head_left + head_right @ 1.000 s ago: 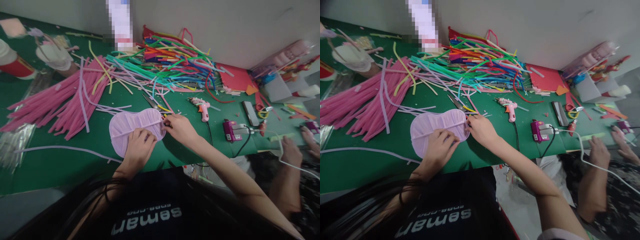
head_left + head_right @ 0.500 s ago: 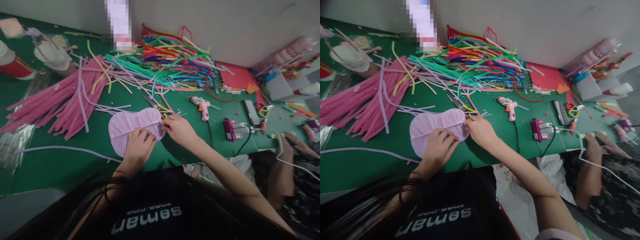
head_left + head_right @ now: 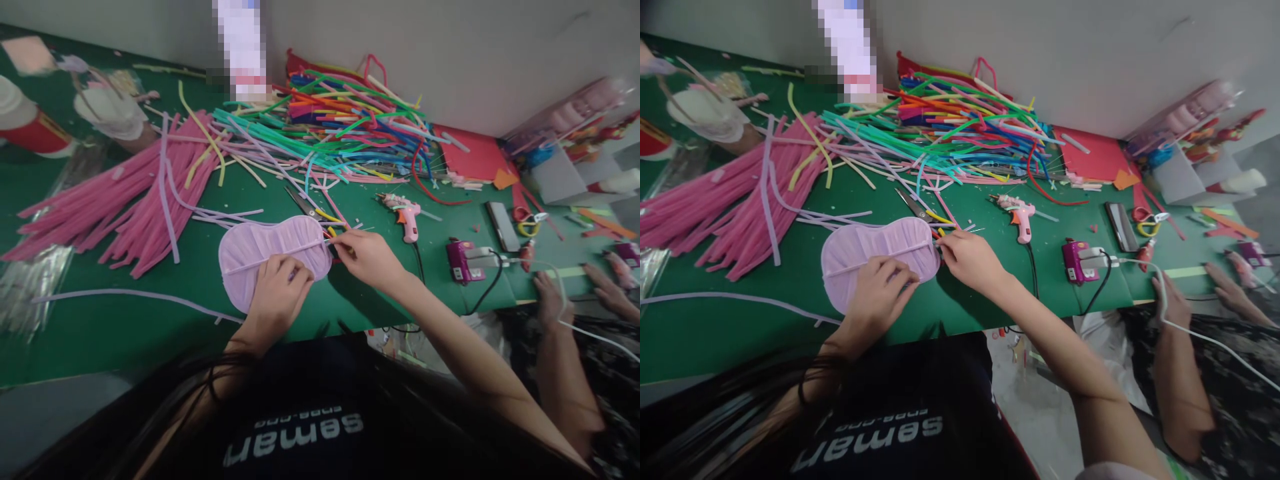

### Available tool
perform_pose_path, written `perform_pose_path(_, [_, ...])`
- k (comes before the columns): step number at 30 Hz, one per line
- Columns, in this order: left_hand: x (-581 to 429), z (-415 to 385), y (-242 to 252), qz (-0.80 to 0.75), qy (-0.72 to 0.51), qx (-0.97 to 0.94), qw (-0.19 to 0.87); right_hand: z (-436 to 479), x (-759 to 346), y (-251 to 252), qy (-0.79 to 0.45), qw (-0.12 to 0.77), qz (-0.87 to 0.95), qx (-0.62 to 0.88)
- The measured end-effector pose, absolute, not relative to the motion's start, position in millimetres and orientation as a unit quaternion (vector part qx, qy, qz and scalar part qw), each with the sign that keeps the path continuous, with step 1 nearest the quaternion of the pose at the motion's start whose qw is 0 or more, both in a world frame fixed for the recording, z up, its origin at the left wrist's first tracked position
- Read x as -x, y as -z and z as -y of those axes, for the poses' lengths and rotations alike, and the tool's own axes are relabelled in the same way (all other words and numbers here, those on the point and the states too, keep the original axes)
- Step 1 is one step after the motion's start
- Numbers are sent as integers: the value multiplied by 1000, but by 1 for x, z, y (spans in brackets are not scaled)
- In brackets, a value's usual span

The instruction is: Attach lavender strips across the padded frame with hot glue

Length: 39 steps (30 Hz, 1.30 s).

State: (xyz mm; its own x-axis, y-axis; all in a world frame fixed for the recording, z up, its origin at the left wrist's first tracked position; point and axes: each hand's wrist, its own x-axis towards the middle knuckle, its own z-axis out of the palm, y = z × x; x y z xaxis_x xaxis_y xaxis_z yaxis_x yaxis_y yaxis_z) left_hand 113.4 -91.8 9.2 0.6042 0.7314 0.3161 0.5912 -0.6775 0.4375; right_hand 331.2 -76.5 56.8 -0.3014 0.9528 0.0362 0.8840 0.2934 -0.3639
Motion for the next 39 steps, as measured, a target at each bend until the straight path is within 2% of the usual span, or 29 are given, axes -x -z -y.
perform_pose_path(4, [-113,92,-9,-372,-243,-883,149,76,-324,-44,-176,205,746,608])
perform_pose_path(8, [-113,93,-9,-372,-243,-883,150,73,-316,-37,-161,241,741,606])
perform_pose_path(25, [-113,93,-10,-372,-236,-885,150,74,-315,-44,-116,129,785,595])
perform_pose_path(34, [-113,94,-9,-379,-240,-881,150,75,-315,-42,-161,190,741,624])
perform_pose_path(39, [-113,94,-9,-378,-237,-883,148,75,-316,-41,-161,195,759,600])
